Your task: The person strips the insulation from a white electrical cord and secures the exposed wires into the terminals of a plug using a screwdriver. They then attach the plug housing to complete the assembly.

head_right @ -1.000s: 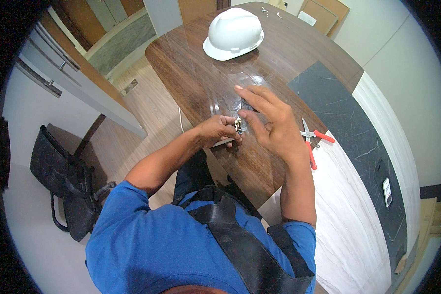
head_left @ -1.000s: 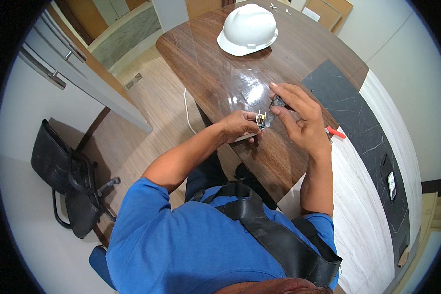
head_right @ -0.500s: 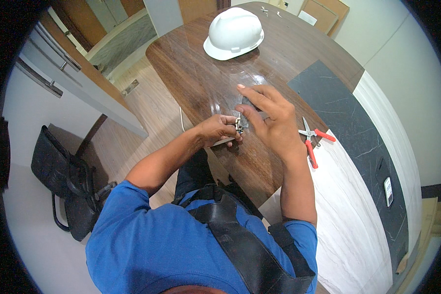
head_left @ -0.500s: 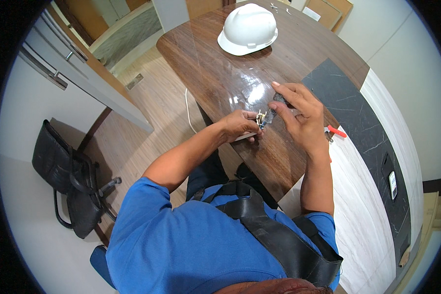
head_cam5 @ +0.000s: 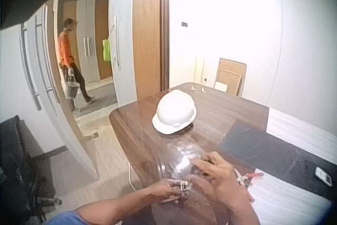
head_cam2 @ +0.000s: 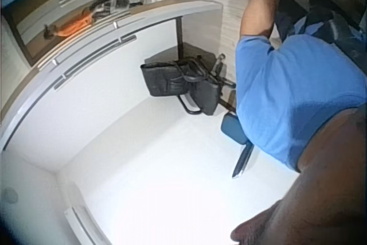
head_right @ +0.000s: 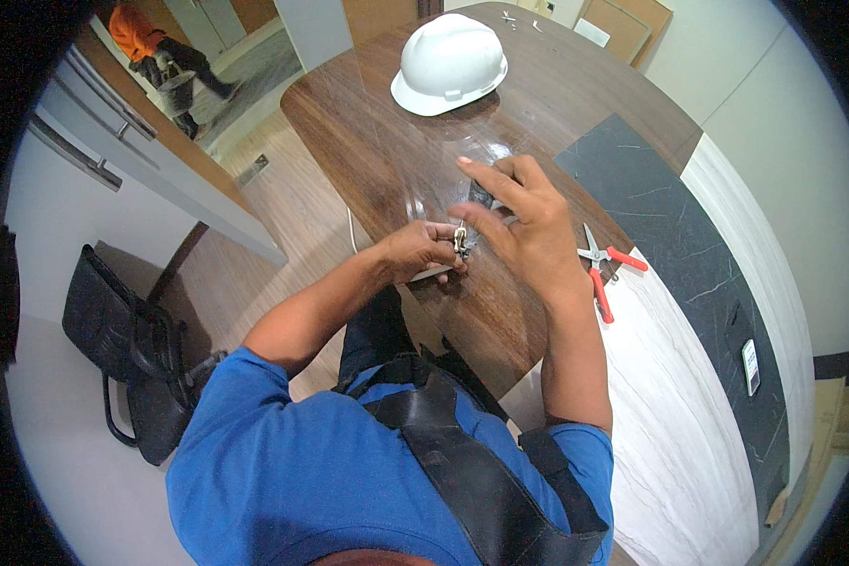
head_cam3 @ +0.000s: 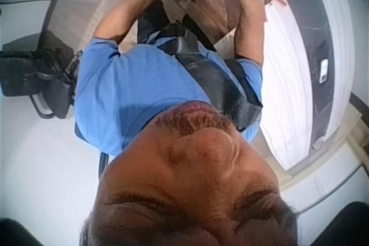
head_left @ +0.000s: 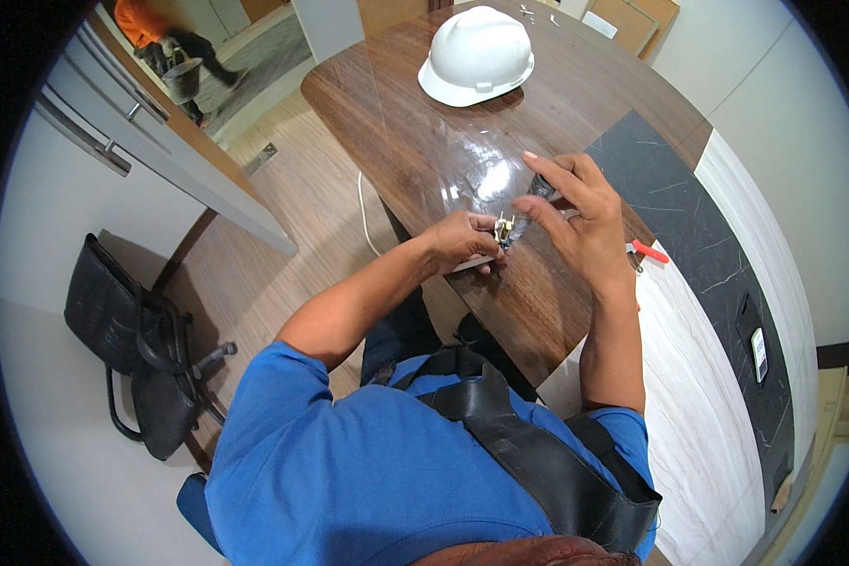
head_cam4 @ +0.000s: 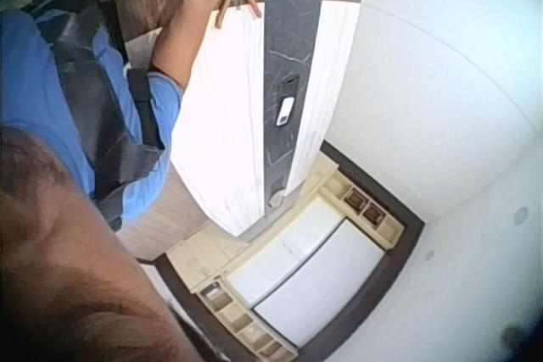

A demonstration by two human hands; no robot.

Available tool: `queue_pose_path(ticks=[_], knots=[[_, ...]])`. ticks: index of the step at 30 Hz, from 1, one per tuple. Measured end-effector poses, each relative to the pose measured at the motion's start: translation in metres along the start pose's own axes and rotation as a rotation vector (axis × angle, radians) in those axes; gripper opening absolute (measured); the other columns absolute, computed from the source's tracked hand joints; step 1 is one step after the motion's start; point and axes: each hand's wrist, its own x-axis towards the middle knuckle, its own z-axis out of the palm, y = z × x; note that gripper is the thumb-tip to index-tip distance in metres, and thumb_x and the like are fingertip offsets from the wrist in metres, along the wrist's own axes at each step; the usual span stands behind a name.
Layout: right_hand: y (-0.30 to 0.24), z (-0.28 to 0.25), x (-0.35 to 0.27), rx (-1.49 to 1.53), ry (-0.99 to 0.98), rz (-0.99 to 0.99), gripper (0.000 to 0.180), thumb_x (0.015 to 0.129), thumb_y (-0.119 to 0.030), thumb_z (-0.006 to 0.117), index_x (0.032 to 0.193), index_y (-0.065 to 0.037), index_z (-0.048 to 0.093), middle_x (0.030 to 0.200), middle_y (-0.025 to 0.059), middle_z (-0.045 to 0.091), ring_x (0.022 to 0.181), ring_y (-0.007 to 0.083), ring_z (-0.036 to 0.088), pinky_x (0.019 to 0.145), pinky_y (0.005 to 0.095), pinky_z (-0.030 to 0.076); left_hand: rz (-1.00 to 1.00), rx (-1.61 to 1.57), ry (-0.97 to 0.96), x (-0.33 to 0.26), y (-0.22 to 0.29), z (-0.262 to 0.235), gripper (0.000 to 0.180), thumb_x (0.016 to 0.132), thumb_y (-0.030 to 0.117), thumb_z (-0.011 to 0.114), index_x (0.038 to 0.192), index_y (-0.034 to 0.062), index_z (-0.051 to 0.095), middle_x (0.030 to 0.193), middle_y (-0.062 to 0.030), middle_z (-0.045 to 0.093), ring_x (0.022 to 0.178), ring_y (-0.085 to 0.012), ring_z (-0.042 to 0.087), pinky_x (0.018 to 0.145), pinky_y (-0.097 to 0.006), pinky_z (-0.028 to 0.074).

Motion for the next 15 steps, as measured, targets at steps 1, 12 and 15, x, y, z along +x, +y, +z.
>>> queue_pose_path(ticks=[1, 12, 15], knots=[[-0.001, 0.002, 0.001, 0.026, 0.032, -0.034, 0.046, 0.082, -0.007, 0.077, 0.127, -0.012, 0.067, 0.105, 0.0149, 0.067, 0.089, 0.0223, 0.068, 0.073, 0.0322, 0.057, 0.007, -0.019, -0.005, 0.002, -0.002, -0.002, 0.041, 0.081, -0.001, 0.069, 0.121, -0.0001, 0.06, 0.094, -0.0081, 0.07, 0.079, -0.0151, 0.068, 0.06, -0.025, 0.057], [0.006, 0.006, 0.001, 0.005, 0.071, -0.116, 0.042, 0.085, -0.007, 0.075, 0.127, -0.012, 0.068, 0.104, 0.0145, 0.068, 0.087, 0.0221, 0.069, 0.073, 0.0321, 0.058, 0.01, -0.053, 0.003, 0.001, 0.0, -0.002, 0.049, 0.081, -0.003, 0.07, 0.128, 0.0004, 0.057, 0.095, -0.0084, 0.069, 0.081, -0.0163, 0.069, 0.059, -0.025, 0.058], [0.006, 0.004, 0.0, 0.033, 0.066, -0.087, 0.042, 0.086, -0.007, 0.074, 0.127, -0.012, 0.067, 0.108, 0.0149, 0.068, 0.091, 0.0252, 0.069, 0.077, 0.0338, 0.058, 0.013, -0.064, 0.009, 0.0, 0.0, -0.002, 0.049, 0.081, -0.004, 0.07, 0.128, 0.0001, 0.057, 0.096, -0.0089, 0.069, 0.081, -0.0164, 0.069, 0.059, -0.025, 0.058]])
